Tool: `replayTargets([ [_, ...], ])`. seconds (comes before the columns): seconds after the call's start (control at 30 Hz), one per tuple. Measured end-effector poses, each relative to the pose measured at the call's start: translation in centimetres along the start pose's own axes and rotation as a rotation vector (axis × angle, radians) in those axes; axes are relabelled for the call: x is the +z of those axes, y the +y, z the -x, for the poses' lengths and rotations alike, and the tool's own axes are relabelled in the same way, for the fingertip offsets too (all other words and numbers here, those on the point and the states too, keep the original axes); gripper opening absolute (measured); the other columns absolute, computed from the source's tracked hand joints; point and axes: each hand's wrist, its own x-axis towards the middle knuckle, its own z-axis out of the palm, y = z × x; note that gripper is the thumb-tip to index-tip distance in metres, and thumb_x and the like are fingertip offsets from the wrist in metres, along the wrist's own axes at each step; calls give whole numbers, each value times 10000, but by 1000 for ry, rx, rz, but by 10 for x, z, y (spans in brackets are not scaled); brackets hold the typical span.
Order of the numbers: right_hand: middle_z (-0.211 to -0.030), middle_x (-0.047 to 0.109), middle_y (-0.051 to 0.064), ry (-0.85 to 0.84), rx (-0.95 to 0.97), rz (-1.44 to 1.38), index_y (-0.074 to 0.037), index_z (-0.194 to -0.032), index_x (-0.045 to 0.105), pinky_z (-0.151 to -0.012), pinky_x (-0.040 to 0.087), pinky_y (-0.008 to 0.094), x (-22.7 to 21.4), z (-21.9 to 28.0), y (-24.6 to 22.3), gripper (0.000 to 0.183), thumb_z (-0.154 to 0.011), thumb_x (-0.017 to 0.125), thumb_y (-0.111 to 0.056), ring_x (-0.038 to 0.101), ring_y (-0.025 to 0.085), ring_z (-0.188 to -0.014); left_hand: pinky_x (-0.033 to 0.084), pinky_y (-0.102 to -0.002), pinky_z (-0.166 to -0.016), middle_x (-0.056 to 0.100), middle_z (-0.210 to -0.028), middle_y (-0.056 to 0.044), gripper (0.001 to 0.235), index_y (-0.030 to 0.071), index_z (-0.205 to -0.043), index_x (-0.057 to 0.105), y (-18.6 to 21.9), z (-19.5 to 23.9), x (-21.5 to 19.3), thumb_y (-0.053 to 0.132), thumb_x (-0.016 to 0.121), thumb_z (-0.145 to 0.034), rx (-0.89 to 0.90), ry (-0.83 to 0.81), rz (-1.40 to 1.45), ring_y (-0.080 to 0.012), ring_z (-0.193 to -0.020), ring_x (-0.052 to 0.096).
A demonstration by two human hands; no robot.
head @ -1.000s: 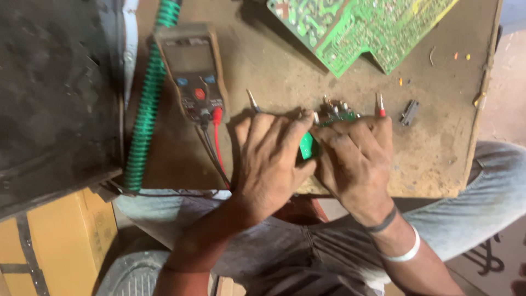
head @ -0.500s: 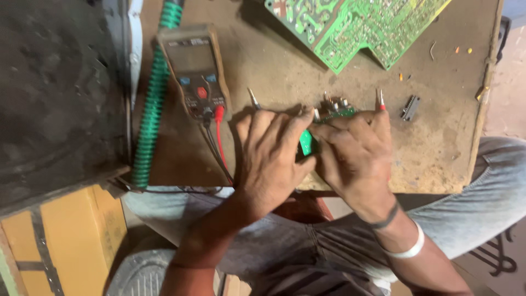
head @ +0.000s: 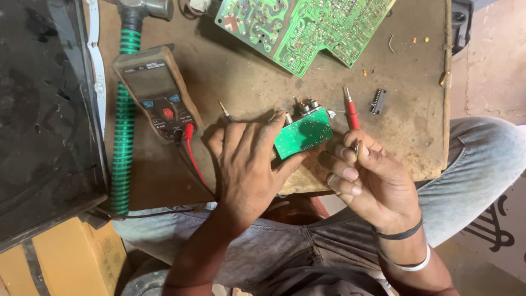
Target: The person sits on the floor and uses a multimeter to test points on a small green circuit board. They then use a small white block to scrape or clean the board's surface repeatedly, flipping the board over to work on both sides.
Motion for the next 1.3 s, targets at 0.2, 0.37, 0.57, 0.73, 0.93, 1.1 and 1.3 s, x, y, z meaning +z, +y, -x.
replayTargets([
  [0.2, -1019, 559, 72, -4, -9, 19, 24, -1194, 656, -651, 428, 244, 5, -3, 2, 166, -1071, 624, -82, 509, 154, -848, 310, -486, -1036, 655, -1078, -29, 693, 127, -1341, 584, 0, -1, 0, 402, 883, -780, -6, -7, 9, -242, -1101, 559],
  [0.37, -1013, 563, 72, 1, -3, 16, 26, -1195, 652, -659, 430, 245, 4, -5, 5, 163, -1078, 620, -82, 509, 154, -855, 311, -484, -1029, 648, -1072, -44, 736, 108, -1366, 576, -1, 0, 0, 404, 884, -766, -2, -16, 8, -251, -1093, 555],
  [0.57, -1017, 569, 77, 17, -47, 57, 22, -1201, 649, -655, 429, 241, 4, -6, 7, 165, -1079, 627, -86, 504, 153, -866, 316, -472, -1022, 660, -1108, -46, 721, 91, -1371, 574, -1, 0, 0, 427, 866, -804, 7, 8, 9, -241, -1081, 556],
  [0.73, -1014, 565, 72, 55, -77, 109, 9, -1199, 647, -657, 431, 248, 3, -4, 7, 166, -1062, 638, -84, 505, 153, -867, 324, -471, -1029, 658, -1075, -41, 680, 102, -1341, 601, -1, 1, 1, 449, 856, -816, 8, 14, -6, -243, -1075, 559],
  [0.93, -1005, 558, 70, 96, -90, 134, 2, -1170, 643, -654, 431, 259, 0, -1, 8, 148, -1055, 643, -92, 503, 157, -863, 326, -464, -1041, 677, -1167, -44, 658, 90, -1352, 602, -2, 1, 3, 436, 849, -849, 29, 34, -3, -237, -1108, 562],
  [1.1, -982, 556, 77, 71, -158, 262, 13, -1150, 648, -691, 438, 275, 2, -2, 11, 134, -1067, 656, -92, 501, 164, -870, 324, -471, -1046, 682, -1149, -25, 668, 110, -1342, 596, -1, 0, 1, 437, 849, -816, 8, 10, 11, -231, -1095, 564],
  [1.3, -1073, 643, 78, 97, -588, 1155, -47, -1153, 660, -794, 504, 276, 21, -10, 22, 86, -1068, 657, -50, 599, 146, -891, 320, -474, -1015, 665, -1143, -41, 732, 97, -1362, 575, -1, 0, 0, 420, 889, -785, -6, -5, 22, -253, -1096, 560],
])
